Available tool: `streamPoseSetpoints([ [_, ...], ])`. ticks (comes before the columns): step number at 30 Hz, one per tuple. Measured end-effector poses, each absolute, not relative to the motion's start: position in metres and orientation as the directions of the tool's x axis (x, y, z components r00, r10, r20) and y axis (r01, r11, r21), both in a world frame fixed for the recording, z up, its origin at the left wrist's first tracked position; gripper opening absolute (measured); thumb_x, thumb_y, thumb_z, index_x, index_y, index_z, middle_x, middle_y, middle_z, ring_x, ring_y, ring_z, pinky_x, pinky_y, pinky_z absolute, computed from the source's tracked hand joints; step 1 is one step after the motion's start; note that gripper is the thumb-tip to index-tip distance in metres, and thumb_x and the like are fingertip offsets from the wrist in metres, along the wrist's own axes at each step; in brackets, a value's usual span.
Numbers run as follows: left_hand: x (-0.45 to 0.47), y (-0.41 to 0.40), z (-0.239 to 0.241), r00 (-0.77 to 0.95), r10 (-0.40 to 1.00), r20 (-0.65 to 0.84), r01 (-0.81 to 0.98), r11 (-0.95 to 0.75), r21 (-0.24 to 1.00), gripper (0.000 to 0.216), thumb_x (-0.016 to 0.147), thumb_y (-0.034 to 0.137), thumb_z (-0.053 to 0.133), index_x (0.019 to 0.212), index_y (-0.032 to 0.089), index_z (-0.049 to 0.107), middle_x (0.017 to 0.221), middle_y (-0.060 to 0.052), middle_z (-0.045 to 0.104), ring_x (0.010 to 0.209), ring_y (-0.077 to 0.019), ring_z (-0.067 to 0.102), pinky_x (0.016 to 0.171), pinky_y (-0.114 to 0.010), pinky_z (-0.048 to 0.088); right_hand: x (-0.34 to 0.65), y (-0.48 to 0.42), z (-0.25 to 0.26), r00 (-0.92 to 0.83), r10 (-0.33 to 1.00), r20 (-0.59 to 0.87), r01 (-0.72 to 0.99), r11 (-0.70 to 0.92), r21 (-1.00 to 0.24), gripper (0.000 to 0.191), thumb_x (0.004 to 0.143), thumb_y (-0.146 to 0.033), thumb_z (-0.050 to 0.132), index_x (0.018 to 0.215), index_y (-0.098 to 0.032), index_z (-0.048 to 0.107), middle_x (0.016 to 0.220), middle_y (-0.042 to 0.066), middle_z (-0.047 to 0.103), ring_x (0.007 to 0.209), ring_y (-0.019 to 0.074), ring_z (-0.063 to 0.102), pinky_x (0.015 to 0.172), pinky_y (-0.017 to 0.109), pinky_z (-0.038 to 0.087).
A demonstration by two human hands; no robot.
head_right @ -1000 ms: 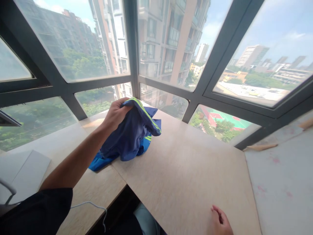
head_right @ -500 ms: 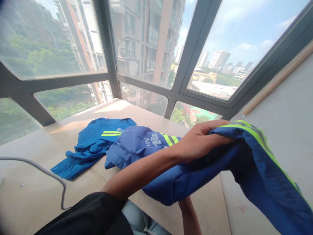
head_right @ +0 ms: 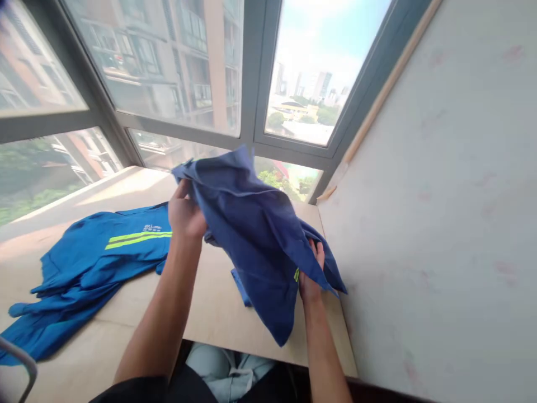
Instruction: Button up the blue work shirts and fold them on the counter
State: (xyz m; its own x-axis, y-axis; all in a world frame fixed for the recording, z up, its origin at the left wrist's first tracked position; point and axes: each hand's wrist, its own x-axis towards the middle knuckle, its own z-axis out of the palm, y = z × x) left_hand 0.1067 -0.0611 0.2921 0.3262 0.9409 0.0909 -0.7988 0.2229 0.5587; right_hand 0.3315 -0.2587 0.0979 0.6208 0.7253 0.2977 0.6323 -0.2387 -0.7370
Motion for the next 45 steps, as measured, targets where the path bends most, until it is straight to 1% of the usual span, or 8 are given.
streamPoseSetpoints([
  [8, 0.012, -0.046, 0.115, -0.178, 0.847, -0.501, -0.511, 0.355, 0.783, 0.007, 0.069, 0.014, 0.056, 0.075, 0.017, 0.055, 0.07, 0.0, 0.061, 0.079, -0.0174, 0.067, 0.08, -0.031, 0.057, 0.358, -0.235, 0.066, 0.736, 0.628, 0.252, 0.342, -0.024, -0.939, 0.093, 0.076, -0.045, 0.068, 0.153, -0.021, 0.021, 0.152, 0.017, 0.039, 0.141, 0.0267, 0.038, 0.117, 0.049, 0.028],
  [13, -0.005, -0.073, 0.067, -0.38, 0.918, -0.116, 0.194, 0.201, 0.96, 0.041, 0.069, 0.03, 0.067, 0.107, 0.017, 0.057, 0.113, -0.011, 0.061, 0.12, -0.0291, 0.055, 0.106, -0.047, 0.042, 0.372, -0.245, 0.026, 0.649, 0.759, 0.047, 0.506, -0.384, -0.773, 0.083, 0.072, -0.042, 0.067, 0.145, -0.017, 0.038, 0.147, 0.017, 0.045, 0.139, 0.0327, 0.039, 0.117, 0.051, 0.026],
  [18, 0.02, -0.095, 0.063, 0.077, 0.971, 0.226, 0.548, -0.231, 0.804, 0.061, 0.079, 0.043, 0.06, 0.133, 0.014, 0.048, 0.141, -0.018, 0.048, 0.14, -0.0343, 0.035, 0.117, -0.051, 0.028, 0.356, -0.269, 0.007, 0.483, 0.876, 0.002, 0.645, -0.354, -0.677, 0.091, 0.069, -0.045, 0.073, 0.148, -0.018, 0.035, 0.154, 0.018, 0.034, 0.144, 0.0321, 0.031, 0.118, 0.05, 0.024],
  [23, 0.068, -0.102, 0.056, 0.452, 0.857, 0.249, 0.611, -0.5, 0.614, 0.072, 0.083, 0.044, 0.059, 0.143, 0.011, 0.038, 0.15, -0.021, 0.039, 0.147, -0.0362, 0.019, 0.116, -0.054, 0.025, 0.334, -0.279, 0.013, 0.413, 0.905, -0.101, 0.681, -0.38, -0.625, 0.098, 0.062, -0.042, 0.079, 0.147, -0.016, 0.037, 0.158, 0.018, 0.027, 0.146, 0.0332, 0.025, 0.117, 0.049, 0.026],
  [29, 0.106, -0.083, 0.061, 0.624, 0.782, -0.001, 0.69, -0.55, 0.471, 0.051, 0.084, 0.032, 0.059, 0.133, 0.017, 0.054, 0.127, -0.018, 0.062, 0.126, -0.0368, 0.05, 0.102, -0.053, 0.037, 0.331, -0.277, 0.041, 0.541, 0.841, -0.019, 0.675, -0.447, -0.587, 0.027, 0.083, -0.028, 0.05, 0.1, -0.023, 0.071, 0.106, 0.008, 0.072, 0.103, 0.0245, 0.065, 0.092, 0.037, 0.048],
  [38, 0.045, -0.077, 0.111, 0.134, 0.936, 0.325, 0.144, -0.343, 0.928, 0.024, 0.079, 0.039, 0.061, 0.094, 0.021, 0.069, 0.096, -0.004, 0.067, 0.095, -0.0229, 0.062, 0.092, -0.036, 0.048, 0.373, -0.272, 0.093, 0.943, 0.314, -0.113, -0.119, -0.001, -0.993, 0.024, 0.064, -0.041, 0.062, 0.071, -0.022, 0.051, 0.046, -0.01, 0.041, 0.037, 0.0086, 0.035, 0.033, 0.021, 0.023],
  [42, -0.032, -0.1, 0.111, 0.134, 0.991, 0.017, -0.105, -0.003, 0.994, 0.035, 0.065, 0.049, 0.066, 0.092, 0.027, 0.071, 0.085, -0.003, 0.071, 0.092, -0.0271, 0.064, 0.087, -0.043, 0.052, 0.396, -0.278, 0.102, 0.972, 0.22, -0.081, -0.113, 0.137, -0.984, 0.032, 0.063, -0.044, 0.065, 0.068, -0.024, 0.04, 0.046, -0.012, 0.037, 0.037, 0.0071, 0.034, 0.034, 0.02, 0.025],
  [45, -0.074, -0.117, 0.12, 0.585, 0.755, -0.295, 0.339, 0.103, 0.935, 0.033, 0.056, 0.06, 0.065, 0.077, 0.037, 0.072, 0.074, 0.004, 0.073, 0.084, -0.0315, 0.066, 0.078, -0.047, 0.055, 0.408, -0.286, 0.093, 0.952, 0.292, -0.088, -0.064, -0.091, -0.994, 0.034, 0.06, -0.044, 0.067, 0.081, -0.022, 0.053, 0.053, -0.01, 0.048, 0.043, 0.0097, 0.045, 0.04, 0.021, 0.035],
])
